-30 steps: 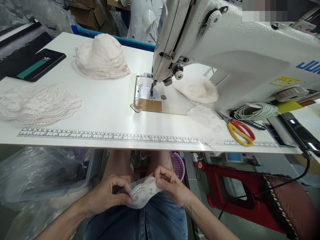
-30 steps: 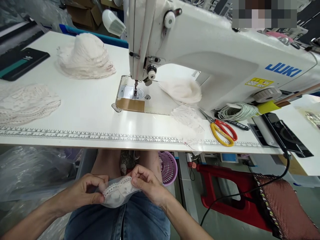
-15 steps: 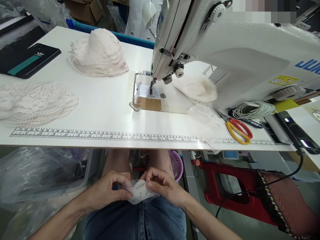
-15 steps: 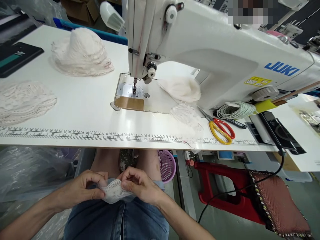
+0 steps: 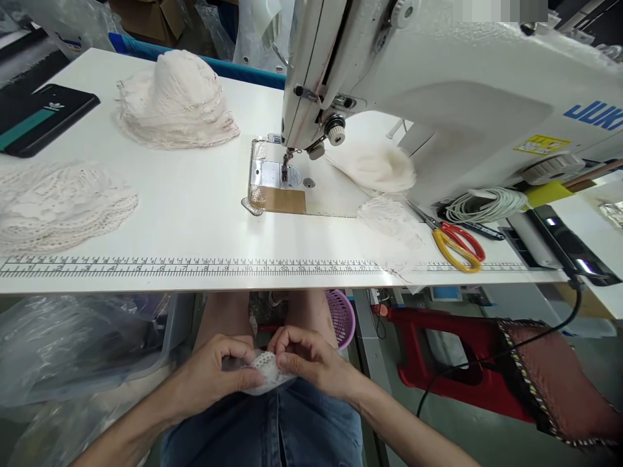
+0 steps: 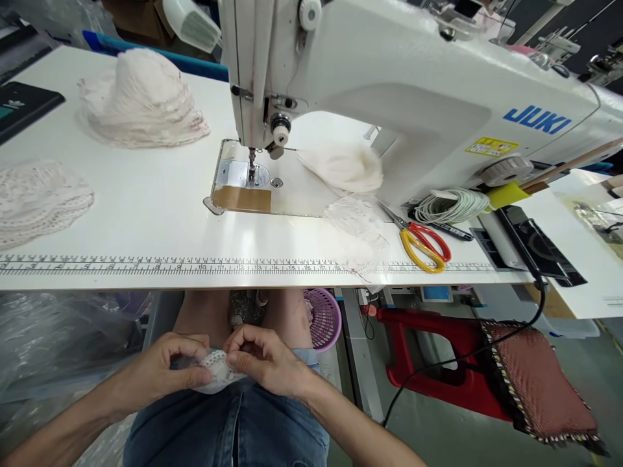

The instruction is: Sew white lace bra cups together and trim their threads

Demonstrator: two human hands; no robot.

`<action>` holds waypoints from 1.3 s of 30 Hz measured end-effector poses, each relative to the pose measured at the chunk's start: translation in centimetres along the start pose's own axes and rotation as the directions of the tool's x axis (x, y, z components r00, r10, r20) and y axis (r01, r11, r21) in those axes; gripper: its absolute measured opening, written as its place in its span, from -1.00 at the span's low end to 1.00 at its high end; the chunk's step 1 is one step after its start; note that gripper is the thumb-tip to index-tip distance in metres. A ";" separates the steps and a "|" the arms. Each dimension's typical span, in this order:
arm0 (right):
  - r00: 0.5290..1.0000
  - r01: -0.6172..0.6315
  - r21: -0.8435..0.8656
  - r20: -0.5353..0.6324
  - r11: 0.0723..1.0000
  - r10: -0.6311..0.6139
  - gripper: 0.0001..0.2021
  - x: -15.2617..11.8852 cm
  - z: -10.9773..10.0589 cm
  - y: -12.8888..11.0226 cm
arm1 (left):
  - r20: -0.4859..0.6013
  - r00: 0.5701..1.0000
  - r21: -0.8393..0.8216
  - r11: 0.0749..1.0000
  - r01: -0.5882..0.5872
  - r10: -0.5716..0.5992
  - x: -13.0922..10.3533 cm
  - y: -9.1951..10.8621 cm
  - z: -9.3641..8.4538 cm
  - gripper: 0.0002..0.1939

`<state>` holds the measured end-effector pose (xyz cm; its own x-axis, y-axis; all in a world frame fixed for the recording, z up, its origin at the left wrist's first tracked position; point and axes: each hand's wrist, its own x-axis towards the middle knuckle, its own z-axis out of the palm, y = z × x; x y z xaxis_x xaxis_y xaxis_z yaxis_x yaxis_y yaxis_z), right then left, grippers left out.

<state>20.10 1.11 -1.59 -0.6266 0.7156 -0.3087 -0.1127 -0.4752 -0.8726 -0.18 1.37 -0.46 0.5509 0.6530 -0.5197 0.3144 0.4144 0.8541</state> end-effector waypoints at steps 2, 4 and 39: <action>1.000 -0.021 0.034 0.002 0.999 0.021 -0.72 0.0 0.0 0.1 | 0.002 1.000 -0.021 1.000 0.007 -0.007 0.0 0.1 -0.1 -0.78; 0.999 -0.036 0.048 -0.011 0.998 0.037 -0.71 0.0 0.0 0.2 | 0.000 1.000 -0.027 1.000 0.011 -0.011 0.0 0.1 -0.1 -0.79; 0.995 -0.070 -0.223 0.049 0.972 0.082 -0.64 -0.2 0.1 -0.4 | 0.025 0.997 -0.114 0.991 0.071 -0.068 -0.1 0.2 0.1 -0.70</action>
<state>20.24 1.12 -1.10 -0.6705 0.6482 -0.3609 0.1060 -0.3978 -0.9113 -0.12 1.35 -0.23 0.5473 0.6073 -0.5759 0.2619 0.5292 0.8070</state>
